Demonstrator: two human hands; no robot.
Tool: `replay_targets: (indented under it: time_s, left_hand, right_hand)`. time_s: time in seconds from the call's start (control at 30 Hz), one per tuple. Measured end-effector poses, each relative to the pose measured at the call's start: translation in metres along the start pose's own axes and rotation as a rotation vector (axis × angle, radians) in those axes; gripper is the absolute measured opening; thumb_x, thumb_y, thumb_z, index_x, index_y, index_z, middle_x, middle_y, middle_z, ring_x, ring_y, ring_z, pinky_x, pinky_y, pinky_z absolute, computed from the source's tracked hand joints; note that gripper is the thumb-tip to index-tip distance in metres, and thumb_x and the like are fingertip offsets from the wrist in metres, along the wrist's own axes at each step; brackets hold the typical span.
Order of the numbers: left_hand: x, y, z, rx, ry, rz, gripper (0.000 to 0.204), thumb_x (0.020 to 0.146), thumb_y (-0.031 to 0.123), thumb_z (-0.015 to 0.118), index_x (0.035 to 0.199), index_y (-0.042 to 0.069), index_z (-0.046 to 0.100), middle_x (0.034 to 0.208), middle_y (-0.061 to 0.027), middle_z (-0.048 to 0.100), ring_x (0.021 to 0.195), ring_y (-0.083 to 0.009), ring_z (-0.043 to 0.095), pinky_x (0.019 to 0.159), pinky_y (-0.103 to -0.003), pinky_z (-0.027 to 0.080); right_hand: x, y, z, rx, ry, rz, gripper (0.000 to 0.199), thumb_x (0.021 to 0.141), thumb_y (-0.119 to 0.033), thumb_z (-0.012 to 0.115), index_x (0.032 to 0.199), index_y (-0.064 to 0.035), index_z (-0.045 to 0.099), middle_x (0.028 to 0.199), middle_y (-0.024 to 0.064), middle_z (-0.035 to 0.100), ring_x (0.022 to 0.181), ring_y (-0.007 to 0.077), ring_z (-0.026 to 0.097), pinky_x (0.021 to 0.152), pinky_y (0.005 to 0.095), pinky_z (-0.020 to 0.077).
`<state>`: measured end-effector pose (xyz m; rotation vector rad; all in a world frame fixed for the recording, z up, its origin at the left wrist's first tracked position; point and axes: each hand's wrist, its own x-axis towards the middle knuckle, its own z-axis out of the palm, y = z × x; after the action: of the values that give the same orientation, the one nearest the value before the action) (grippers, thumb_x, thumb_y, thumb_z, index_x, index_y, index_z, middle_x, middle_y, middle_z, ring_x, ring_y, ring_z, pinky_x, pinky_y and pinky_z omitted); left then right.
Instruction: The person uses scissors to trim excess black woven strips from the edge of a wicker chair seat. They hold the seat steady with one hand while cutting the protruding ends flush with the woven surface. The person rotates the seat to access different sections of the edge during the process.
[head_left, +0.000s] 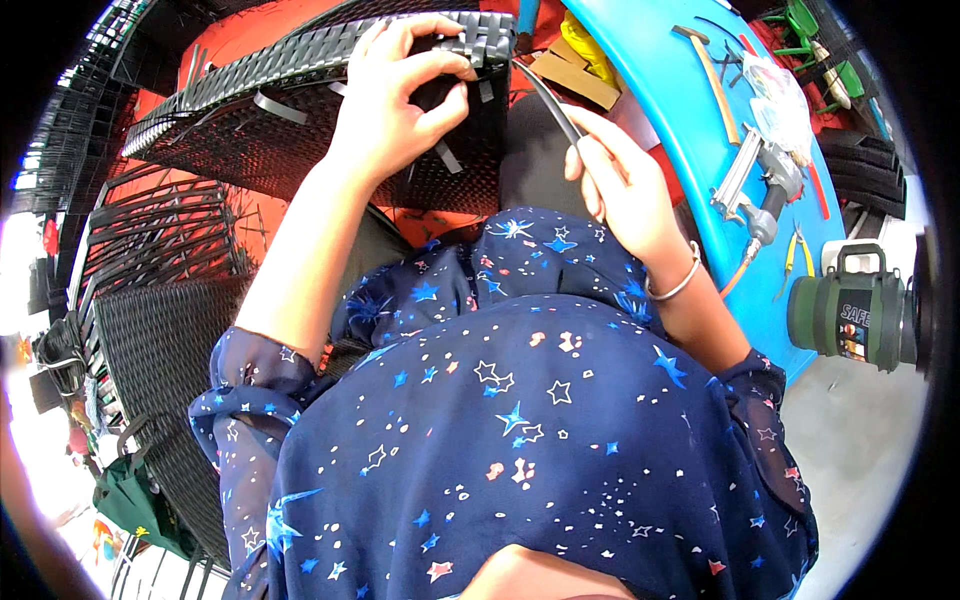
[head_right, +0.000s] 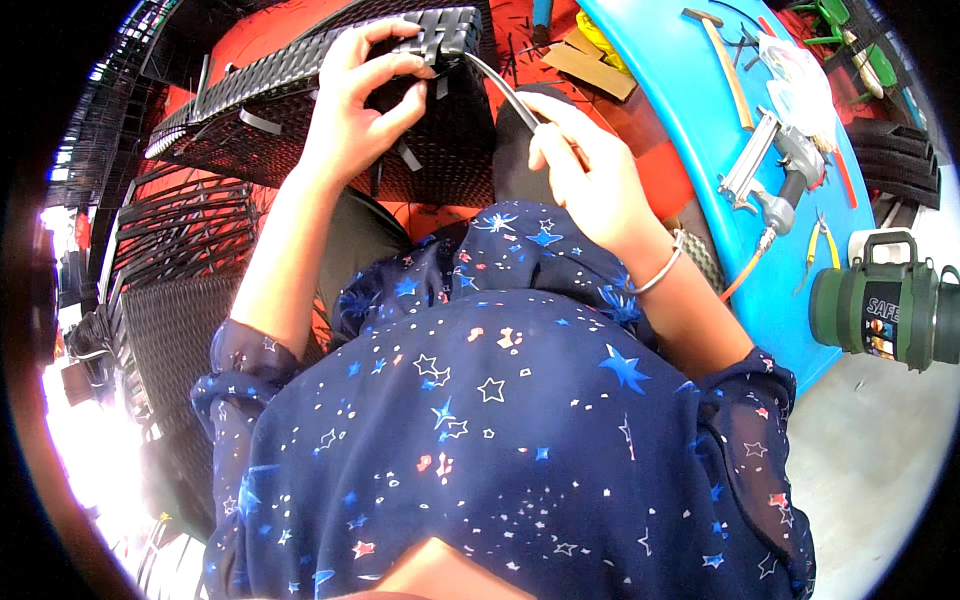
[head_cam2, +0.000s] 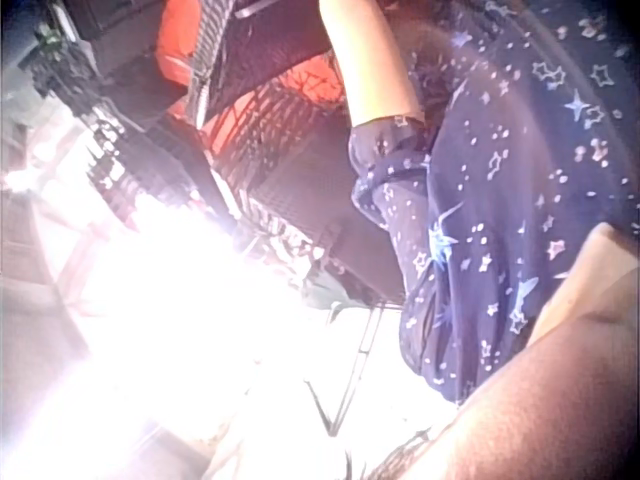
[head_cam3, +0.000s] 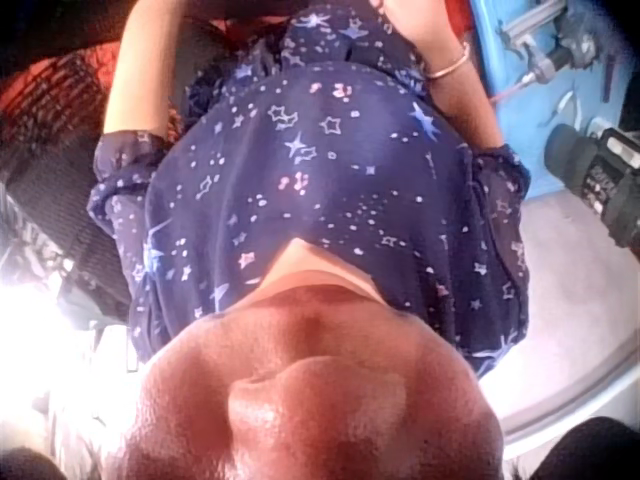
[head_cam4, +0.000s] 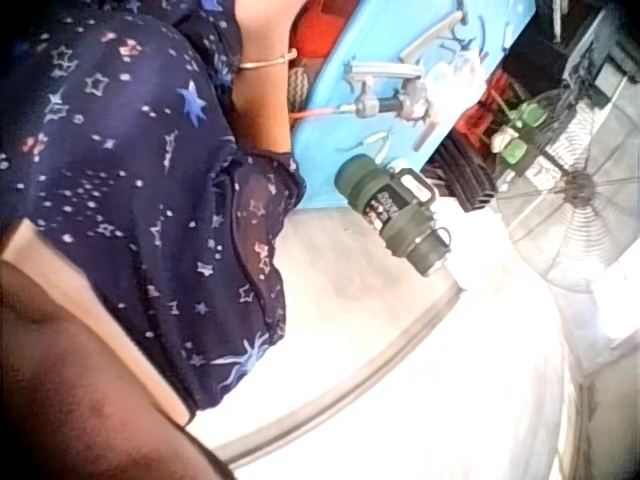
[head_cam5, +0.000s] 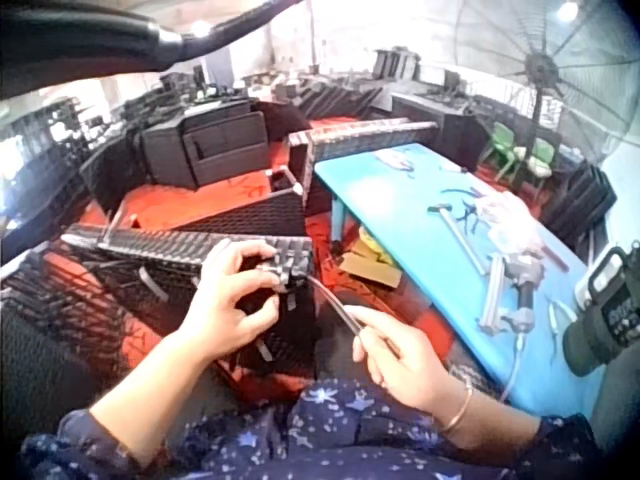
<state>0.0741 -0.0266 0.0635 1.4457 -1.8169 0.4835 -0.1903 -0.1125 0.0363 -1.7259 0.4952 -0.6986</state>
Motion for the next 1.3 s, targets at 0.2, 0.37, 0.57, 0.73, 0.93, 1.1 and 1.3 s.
replay_targets:
  time_s: [0.2,0.37,0.57,0.73,0.93,1.1,1.3]
  left_hand:
    - [-0.008,0.002,0.012,0.083,0.037,-0.003,0.020,0.078,0.014,0.078,0.098,0.016,0.076,0.133,-0.0055,0.064,0.132,-0.0263,0.054,0.119,-0.050,0.029]
    - [-0.016,0.005,0.016,0.079,0.073,0.002,0.024,0.079,0.014,0.079,0.102,0.016,0.075,0.136,-0.0049,0.063,0.134,-0.0273,0.055,0.120,-0.053,0.027]
    - [-0.022,0.011,0.013,0.070,0.068,-0.001,0.027,0.081,0.017,0.077,0.107,0.015,0.073,0.139,-0.0059,0.060,0.134,-0.0276,0.054,0.120,-0.054,0.026]
    - [-0.023,0.012,0.011,0.060,0.067,-0.004,0.026,0.081,0.017,0.075,0.107,0.014,0.072,0.139,-0.0068,0.060,0.135,-0.0288,0.053,0.120,-0.054,0.026]
    - [-0.023,0.013,0.011,0.055,0.068,-0.005,0.026,0.080,0.017,0.074,0.106,0.013,0.071,0.139,-0.0073,0.060,0.135,-0.0294,0.052,0.120,-0.055,0.026]
    - [-0.025,0.013,0.012,0.053,0.071,-0.009,0.026,0.079,0.016,0.074,0.105,0.013,0.071,0.138,-0.0067,0.060,0.136,-0.0289,0.052,0.120,-0.054,0.026]
    - [-0.025,0.016,0.013,0.037,0.084,-0.017,0.025,0.080,0.016,0.074,0.105,0.014,0.072,0.138,-0.0062,0.061,0.135,-0.0280,0.052,0.120,-0.054,0.025]
  right_hand:
    - [0.002,-0.007,-0.007,-0.393,0.005,-0.267,0.041,0.103,-0.007,0.056,0.144,-0.0071,0.056,0.104,0.0016,0.060,0.076,0.0064,0.051,0.068,0.0225,0.0441]
    - [-0.002,-0.015,-0.011,-0.301,-0.056,-0.100,0.042,0.103,-0.005,0.059,0.145,-0.0073,0.055,0.114,0.0032,0.061,0.096,0.0110,0.056,0.087,0.0281,0.0490]
    - [-0.003,-0.015,-0.007,-0.198,-0.025,-0.084,0.039,0.103,-0.005,0.059,0.143,-0.0041,0.057,0.111,0.0033,0.059,0.100,0.0101,0.059,0.090,0.0260,0.0497]
    - [-0.011,-0.024,-0.006,-0.150,-0.073,-0.001,0.038,0.104,-0.006,0.058,0.141,-0.0037,0.059,0.108,0.0034,0.058,0.097,0.0082,0.057,0.087,0.0239,0.0492]
    - [-0.012,-0.023,-0.010,-0.173,-0.082,0.041,0.041,0.104,-0.008,0.057,0.145,-0.0049,0.056,0.107,0.0019,0.058,0.095,0.0080,0.056,0.085,0.0228,0.0489]
    - [-0.012,-0.033,0.001,-0.097,-0.069,0.040,0.040,0.106,-0.011,0.054,0.146,-0.0062,0.056,0.103,-0.0003,0.059,0.083,0.0037,0.051,0.074,0.0187,0.0449]
    - [-0.011,-0.030,-0.005,-0.050,-0.072,0.128,0.041,0.107,-0.012,0.052,0.148,-0.0074,0.053,0.093,-0.0048,0.059,0.068,-0.0003,0.041,0.061,0.0146,0.0352]
